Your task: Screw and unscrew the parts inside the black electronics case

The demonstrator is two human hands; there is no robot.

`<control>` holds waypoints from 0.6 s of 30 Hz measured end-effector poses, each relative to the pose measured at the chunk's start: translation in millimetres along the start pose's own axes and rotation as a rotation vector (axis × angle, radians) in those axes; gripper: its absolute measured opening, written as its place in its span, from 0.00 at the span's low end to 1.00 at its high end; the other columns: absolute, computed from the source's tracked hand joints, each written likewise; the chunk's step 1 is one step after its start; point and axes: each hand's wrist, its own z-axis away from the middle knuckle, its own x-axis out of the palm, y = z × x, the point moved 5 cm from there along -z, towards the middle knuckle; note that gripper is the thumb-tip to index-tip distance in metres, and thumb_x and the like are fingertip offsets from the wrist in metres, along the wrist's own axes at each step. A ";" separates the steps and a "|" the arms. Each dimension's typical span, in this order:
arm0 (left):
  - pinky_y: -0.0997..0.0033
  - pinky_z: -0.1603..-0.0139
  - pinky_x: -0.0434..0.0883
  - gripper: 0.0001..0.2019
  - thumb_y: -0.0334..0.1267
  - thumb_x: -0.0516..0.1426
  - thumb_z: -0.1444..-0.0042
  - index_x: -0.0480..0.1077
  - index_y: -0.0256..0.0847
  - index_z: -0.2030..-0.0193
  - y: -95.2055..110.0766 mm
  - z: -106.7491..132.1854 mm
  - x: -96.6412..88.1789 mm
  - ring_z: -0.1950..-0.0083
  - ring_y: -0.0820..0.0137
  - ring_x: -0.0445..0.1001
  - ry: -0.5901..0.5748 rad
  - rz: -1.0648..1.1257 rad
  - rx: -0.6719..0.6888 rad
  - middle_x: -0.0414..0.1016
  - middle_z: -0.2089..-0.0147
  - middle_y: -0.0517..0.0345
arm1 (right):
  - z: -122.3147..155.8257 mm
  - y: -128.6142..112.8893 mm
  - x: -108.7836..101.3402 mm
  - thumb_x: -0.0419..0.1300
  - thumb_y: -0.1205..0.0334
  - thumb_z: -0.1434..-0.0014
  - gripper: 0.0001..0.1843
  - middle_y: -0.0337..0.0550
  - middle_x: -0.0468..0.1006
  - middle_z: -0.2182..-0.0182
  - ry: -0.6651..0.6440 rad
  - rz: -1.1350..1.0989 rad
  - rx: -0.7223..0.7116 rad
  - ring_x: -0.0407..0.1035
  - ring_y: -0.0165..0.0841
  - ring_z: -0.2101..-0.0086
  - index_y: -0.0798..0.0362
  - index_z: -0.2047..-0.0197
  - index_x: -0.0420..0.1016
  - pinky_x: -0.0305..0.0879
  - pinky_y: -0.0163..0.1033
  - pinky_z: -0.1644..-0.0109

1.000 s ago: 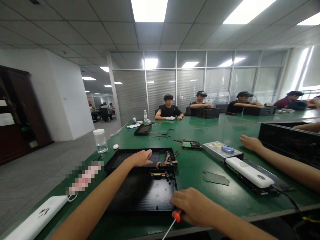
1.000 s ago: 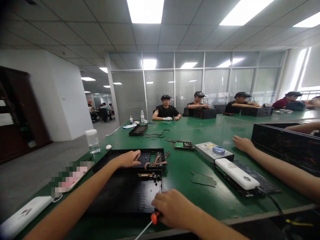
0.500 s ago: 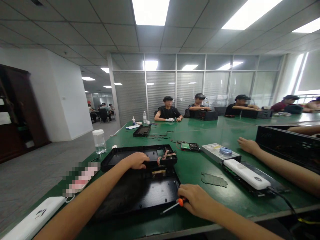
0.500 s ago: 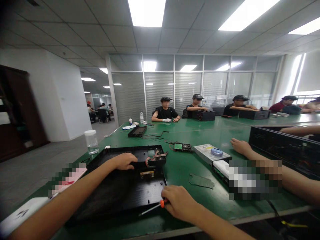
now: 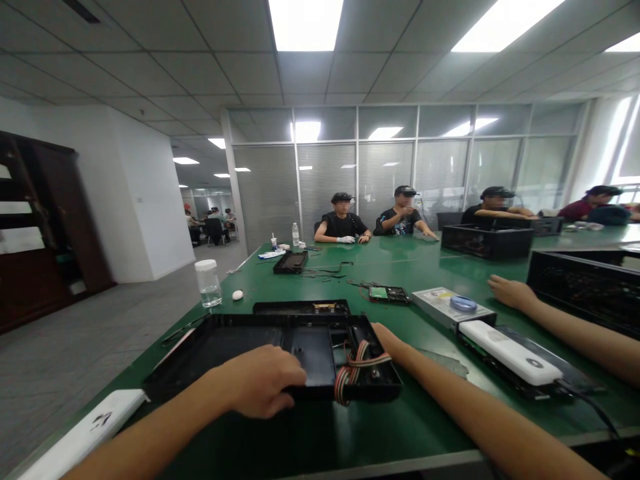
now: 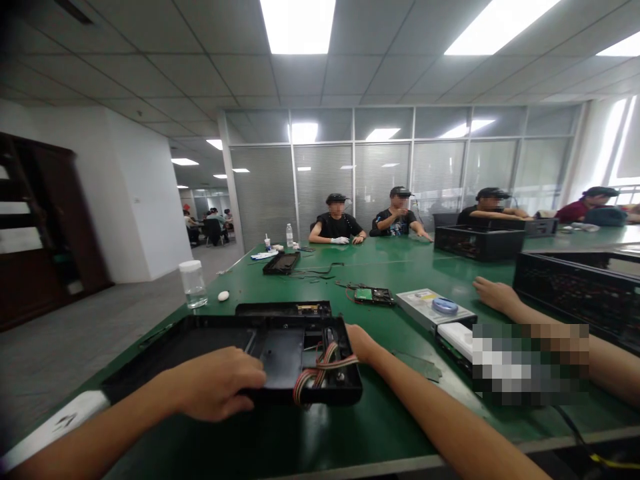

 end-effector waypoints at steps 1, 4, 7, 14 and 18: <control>0.71 0.65 0.63 0.06 0.39 0.56 0.49 0.66 0.43 0.64 3.3 3.6 7.6 0.63 0.68 0.69 -0.012 0.019 0.004 0.71 0.65 0.58 | 3.7 3.0 -6.3 0.52 0.62 0.46 0.16 0.49 0.69 0.52 0.006 0.139 -0.012 0.63 0.40 0.54 0.55 0.54 0.69 0.55 0.42 0.49; 0.70 0.65 0.63 0.06 0.40 0.56 0.49 0.66 0.44 0.64 6.9 9.1 29.5 0.63 0.67 0.69 -0.016 0.067 -0.014 0.71 0.65 0.58 | 16.3 22.2 -35.8 0.50 0.65 0.45 0.21 0.49 0.60 0.45 0.115 0.585 0.022 0.63 0.36 0.53 0.52 0.47 0.63 0.57 0.39 0.52; 0.69 0.64 0.64 0.07 0.40 0.57 0.51 0.68 0.44 0.64 6.5 7.5 49.9 0.62 0.65 0.70 -0.022 0.101 -0.031 0.72 0.65 0.56 | 26.8 53.5 -70.1 0.48 0.63 0.43 0.16 0.51 0.67 0.52 0.304 0.713 0.258 0.66 0.36 0.57 0.54 0.52 0.67 0.59 0.36 0.58; 0.74 0.73 0.63 0.16 0.52 0.54 0.50 0.72 0.42 0.66 -32.7 -17.8 64.1 0.72 0.69 0.70 -0.159 0.287 -0.137 0.73 0.71 0.58 | 14.7 52.1 -46.8 0.44 0.50 0.41 0.24 0.45 0.74 0.76 0.289 0.284 0.255 0.67 0.34 0.73 0.58 0.68 0.73 0.57 0.34 0.69; 0.77 0.67 0.63 0.15 0.45 0.53 0.46 0.67 0.44 0.54 -73.4 -58.2 53.4 0.65 0.71 0.70 0.057 0.189 -0.124 0.72 0.66 0.59 | 5.4 26.8 -16.0 0.50 0.56 0.43 0.16 0.45 0.76 0.71 0.194 0.401 0.222 0.68 0.33 0.69 0.56 0.69 0.74 0.55 0.33 0.67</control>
